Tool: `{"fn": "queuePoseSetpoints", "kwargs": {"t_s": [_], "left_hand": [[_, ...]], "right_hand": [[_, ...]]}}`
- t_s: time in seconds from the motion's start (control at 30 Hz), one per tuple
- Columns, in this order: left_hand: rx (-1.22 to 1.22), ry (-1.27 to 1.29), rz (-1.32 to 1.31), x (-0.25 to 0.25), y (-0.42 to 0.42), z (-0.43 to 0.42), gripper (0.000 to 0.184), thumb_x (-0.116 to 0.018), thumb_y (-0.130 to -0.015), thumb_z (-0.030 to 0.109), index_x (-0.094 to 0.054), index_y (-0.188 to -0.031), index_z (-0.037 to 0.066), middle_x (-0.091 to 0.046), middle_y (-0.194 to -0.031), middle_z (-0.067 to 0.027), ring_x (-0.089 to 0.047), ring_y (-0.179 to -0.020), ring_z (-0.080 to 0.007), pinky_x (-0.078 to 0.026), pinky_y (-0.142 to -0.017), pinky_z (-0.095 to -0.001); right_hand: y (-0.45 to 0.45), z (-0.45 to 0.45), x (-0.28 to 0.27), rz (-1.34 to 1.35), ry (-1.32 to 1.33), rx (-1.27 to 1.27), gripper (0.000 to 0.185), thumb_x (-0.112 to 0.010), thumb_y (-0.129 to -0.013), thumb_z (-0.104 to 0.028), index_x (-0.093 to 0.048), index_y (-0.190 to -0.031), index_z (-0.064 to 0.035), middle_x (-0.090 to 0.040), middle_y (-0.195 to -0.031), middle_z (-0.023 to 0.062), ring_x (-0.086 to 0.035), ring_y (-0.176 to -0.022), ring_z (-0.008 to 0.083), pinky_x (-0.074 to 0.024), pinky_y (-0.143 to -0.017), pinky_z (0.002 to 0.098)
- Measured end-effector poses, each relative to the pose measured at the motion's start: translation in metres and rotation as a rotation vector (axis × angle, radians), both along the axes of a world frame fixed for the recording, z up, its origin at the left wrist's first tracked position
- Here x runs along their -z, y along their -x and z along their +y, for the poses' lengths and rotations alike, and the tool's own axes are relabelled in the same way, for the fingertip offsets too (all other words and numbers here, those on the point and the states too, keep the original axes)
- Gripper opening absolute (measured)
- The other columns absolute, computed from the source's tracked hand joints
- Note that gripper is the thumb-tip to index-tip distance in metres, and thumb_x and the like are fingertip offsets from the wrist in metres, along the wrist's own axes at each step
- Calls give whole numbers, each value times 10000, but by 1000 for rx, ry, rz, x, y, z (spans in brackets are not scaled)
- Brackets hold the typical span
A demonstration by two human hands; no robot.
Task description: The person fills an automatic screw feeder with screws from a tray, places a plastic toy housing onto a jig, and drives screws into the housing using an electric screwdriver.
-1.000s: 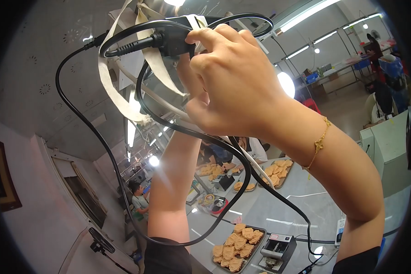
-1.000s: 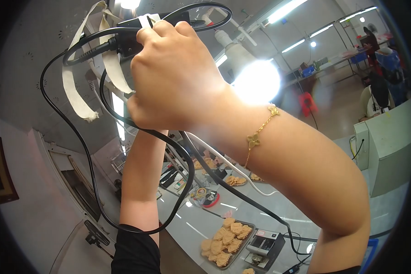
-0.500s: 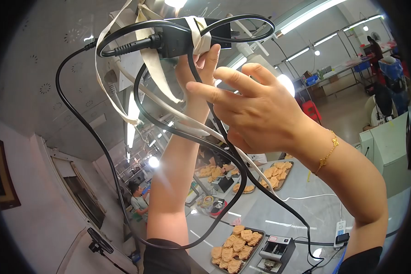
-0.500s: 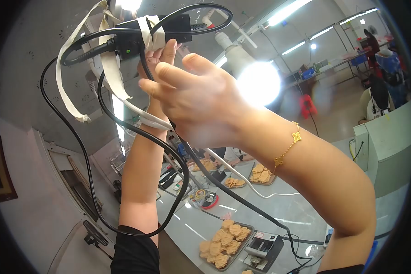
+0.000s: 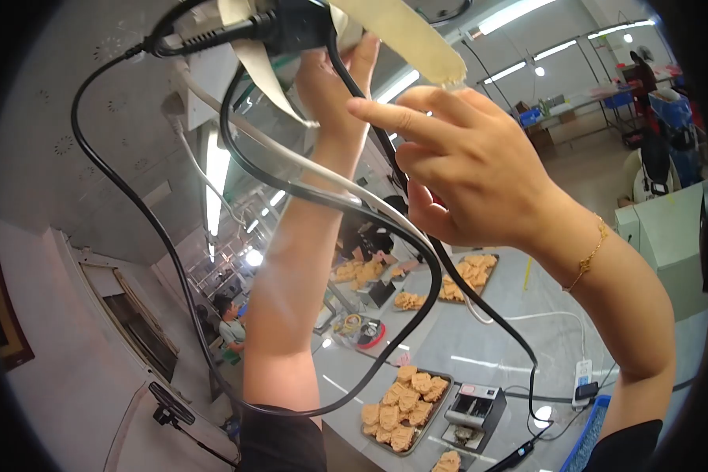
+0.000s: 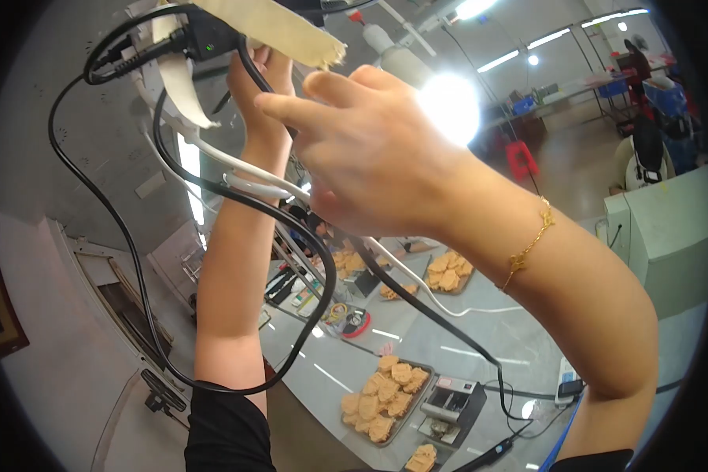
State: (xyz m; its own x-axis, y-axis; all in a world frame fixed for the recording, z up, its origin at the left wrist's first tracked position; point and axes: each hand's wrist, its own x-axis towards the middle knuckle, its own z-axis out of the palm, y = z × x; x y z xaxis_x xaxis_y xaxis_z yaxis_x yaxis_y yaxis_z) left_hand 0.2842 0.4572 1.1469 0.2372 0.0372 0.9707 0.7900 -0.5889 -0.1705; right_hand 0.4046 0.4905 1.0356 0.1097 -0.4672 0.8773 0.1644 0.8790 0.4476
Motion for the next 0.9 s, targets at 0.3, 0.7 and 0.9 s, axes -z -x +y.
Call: {"fn": "queuePoseSetpoints", "kwargs": {"t_s": [0.3,0.7,0.9], "left_hand": [[-248,421,198,61,81,-34,352,-518,-862,159,-499,-1150,-43,-535,-1160,-159,-510,-1082,-205,-341,-976,-315],[-219,654,380,452,211,-181,316,-573,-691,-73,-558,-1003,-21,-587,-987,-149,-562,-946,-289,-357,-960,-468],[-23,868,431,583,233,-226,291,-628,-630,-31,-605,-900,75,-584,-918,-103,-594,-833,-241,-396,-909,-458]], "right_hand": [[-66,29,135,-266,329,43,157,-516,-734,-113,-533,-849,-7,-580,-919,142,-583,-826,218,-473,-715,335],[-29,-173,596,-397,2298,485,517,-645,-732,-368,-481,-1085,-27,-585,-864,161,-596,-812,305,-465,-707,394],[33,-183,633,-340,2242,762,642,-697,-638,-274,-457,-1127,66,-599,-885,200,-605,-808,315,-471,-718,369]]}}
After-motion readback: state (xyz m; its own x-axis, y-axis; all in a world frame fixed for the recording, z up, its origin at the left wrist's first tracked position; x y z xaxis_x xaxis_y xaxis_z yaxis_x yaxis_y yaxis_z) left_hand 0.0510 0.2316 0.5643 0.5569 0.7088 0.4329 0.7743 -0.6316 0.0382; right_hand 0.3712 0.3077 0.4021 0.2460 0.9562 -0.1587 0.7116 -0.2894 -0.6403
